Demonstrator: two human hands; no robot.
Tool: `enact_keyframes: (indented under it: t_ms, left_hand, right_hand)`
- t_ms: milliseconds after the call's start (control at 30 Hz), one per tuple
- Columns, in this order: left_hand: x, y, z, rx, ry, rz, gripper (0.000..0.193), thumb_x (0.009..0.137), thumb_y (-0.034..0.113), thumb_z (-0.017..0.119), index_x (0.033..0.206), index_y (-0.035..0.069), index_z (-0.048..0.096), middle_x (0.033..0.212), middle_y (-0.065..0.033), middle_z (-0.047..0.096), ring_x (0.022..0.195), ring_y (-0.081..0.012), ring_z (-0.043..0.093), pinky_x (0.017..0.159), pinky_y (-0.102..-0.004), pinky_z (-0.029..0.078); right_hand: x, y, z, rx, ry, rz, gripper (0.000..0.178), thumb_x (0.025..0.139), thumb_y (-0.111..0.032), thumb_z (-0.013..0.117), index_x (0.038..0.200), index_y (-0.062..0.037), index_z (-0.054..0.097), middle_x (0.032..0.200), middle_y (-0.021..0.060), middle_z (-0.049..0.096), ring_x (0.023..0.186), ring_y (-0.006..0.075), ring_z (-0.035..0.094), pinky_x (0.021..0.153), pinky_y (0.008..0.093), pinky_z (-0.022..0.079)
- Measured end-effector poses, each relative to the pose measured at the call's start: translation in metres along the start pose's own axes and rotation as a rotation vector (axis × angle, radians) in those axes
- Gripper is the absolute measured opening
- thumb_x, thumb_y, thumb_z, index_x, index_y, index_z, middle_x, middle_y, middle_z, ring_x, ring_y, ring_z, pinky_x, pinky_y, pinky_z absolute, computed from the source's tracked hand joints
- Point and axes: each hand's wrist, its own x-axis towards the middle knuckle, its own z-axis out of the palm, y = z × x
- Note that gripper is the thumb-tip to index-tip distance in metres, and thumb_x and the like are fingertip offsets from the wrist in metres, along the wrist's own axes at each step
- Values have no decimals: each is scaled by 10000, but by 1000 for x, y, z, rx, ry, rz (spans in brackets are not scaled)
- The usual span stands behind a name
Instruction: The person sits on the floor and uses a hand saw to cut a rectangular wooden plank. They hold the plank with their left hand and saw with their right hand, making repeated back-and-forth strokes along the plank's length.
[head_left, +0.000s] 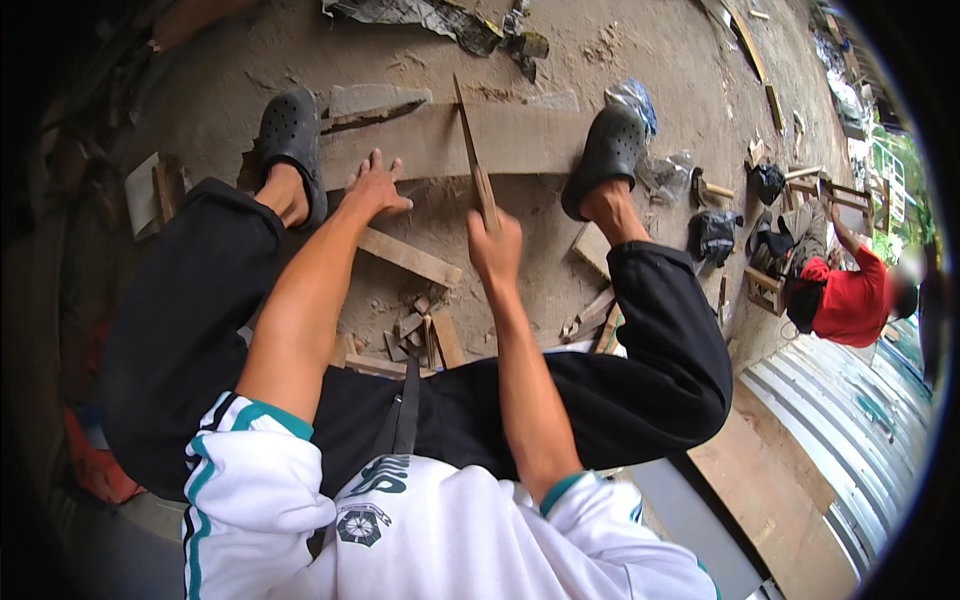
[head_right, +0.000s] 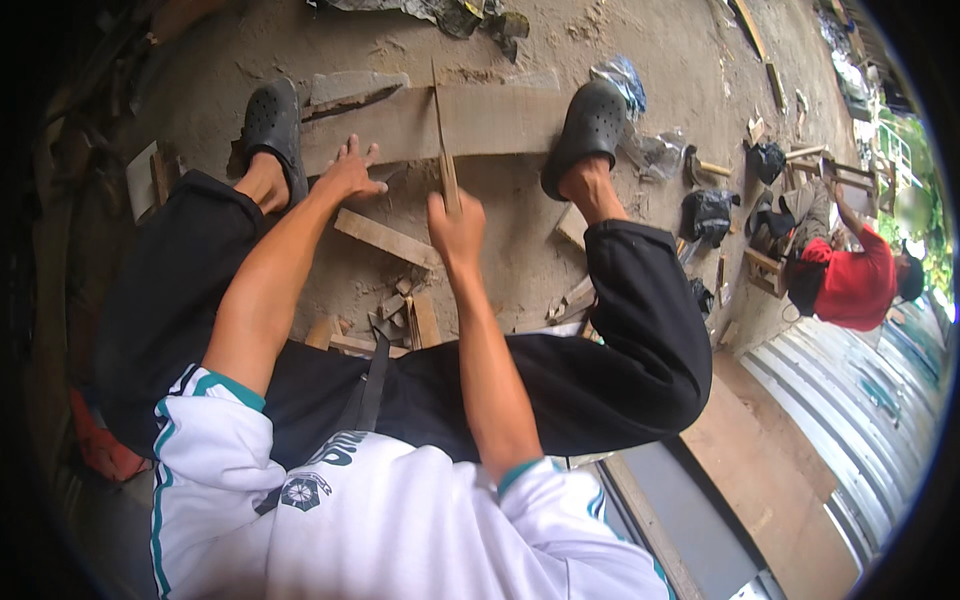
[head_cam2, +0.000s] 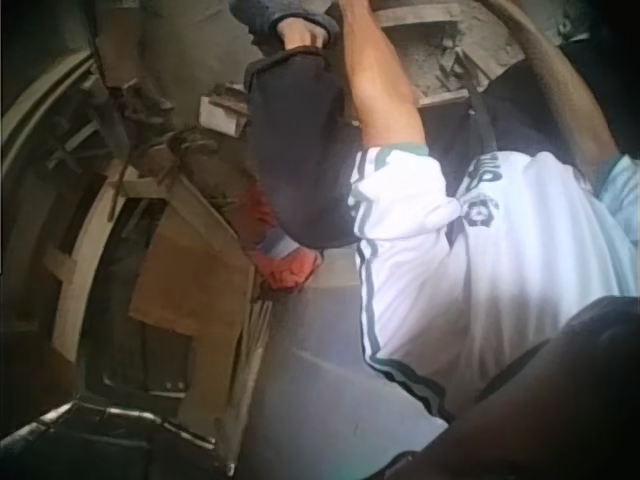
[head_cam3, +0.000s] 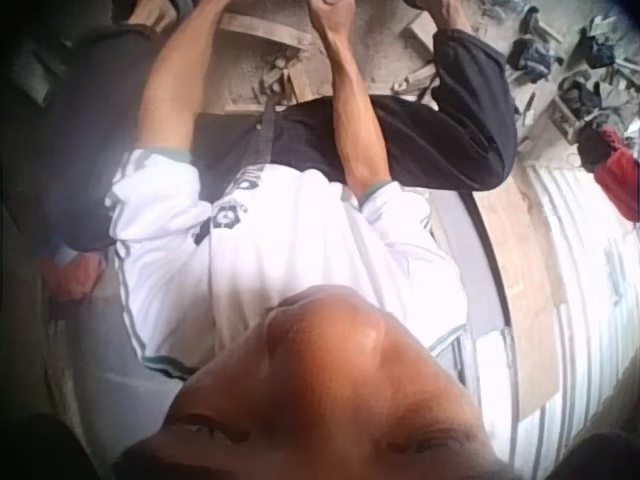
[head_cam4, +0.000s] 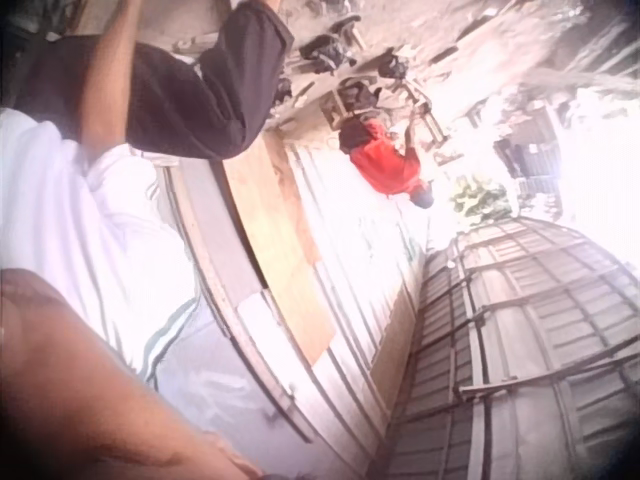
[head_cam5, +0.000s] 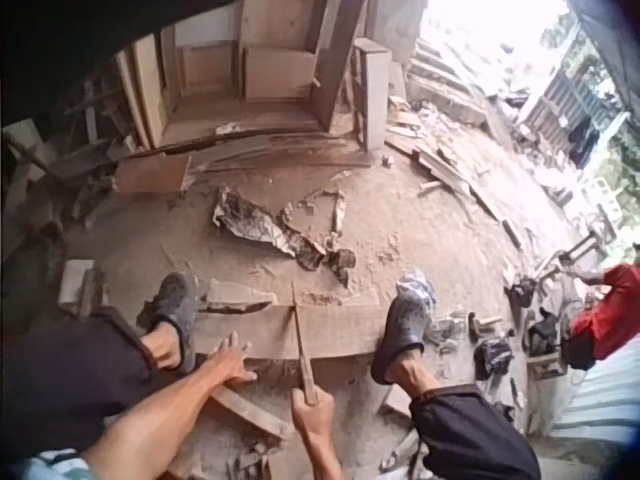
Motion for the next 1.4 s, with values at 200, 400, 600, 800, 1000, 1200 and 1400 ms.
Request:
enact_keyframes:
  t_ms: [200,400,600,800,1000,1200,1400]
  left_hand:
    - [4,-18,12,-19,22,-3,1023,766,535,680,1565,232,116,1611,-209,-39,1473,-408,132,1133,-558,264]
    - [9,-6,9,3,34,24,1024,764,544,683,1564,228,127,1609,-216,-32,1472,-410,135,1134,-570,257]
    - [8,-15,11,2,5,-3,1020,766,529,684,1564,229,125,1609,-213,-34,1466,-421,143,1132,-572,264]
    - [12,-6,11,-10,39,3,1020,762,522,692,1564,228,135,1612,-205,-31,1466,-423,142,1130,-567,274]
    - [2,-6,7,-20,-3,-26,1033,751,514,707,1564,230,136,1614,-197,-30,1473,-407,131,1130,-560,281]
    - [-3,-3,7,-15,-6,-54,1023,763,518,696,1564,234,126,1618,-184,-29,1477,-397,124,1139,-553,266]
    - [-8,5,-5,-30,-21,-56,1030,749,516,704,1564,247,134,1621,-169,-30,1481,-384,117,1144,-549,255]
  right_hand:
    - [-29,-27,-11,29,-19,65,264,811,-176,599,661,29,528,542,163,473,499,171,463,517,379,409]
    - [25,-23,10,0,5,79,303,800,-234,578,724,58,592,655,275,571,611,417,621,594,442,474]
    - [-37,-48,-34,13,-45,112,318,803,-252,598,722,55,591,607,225,537,568,309,562,572,411,459]
    - [39,-39,5,-48,-43,141,363,822,-283,607,731,66,572,544,163,468,519,169,459,539,394,434]
    - [-31,-54,-36,-102,-71,71,286,806,-226,605,709,43,596,589,216,561,534,254,592,582,426,473]
    - [10,-39,-17,-61,-97,96,295,809,-230,602,732,54,608,605,230,562,529,223,555,573,390,467]
    - [1,-35,-16,-33,-64,148,297,827,-233,594,735,49,591,597,225,538,519,212,514,565,389,452]
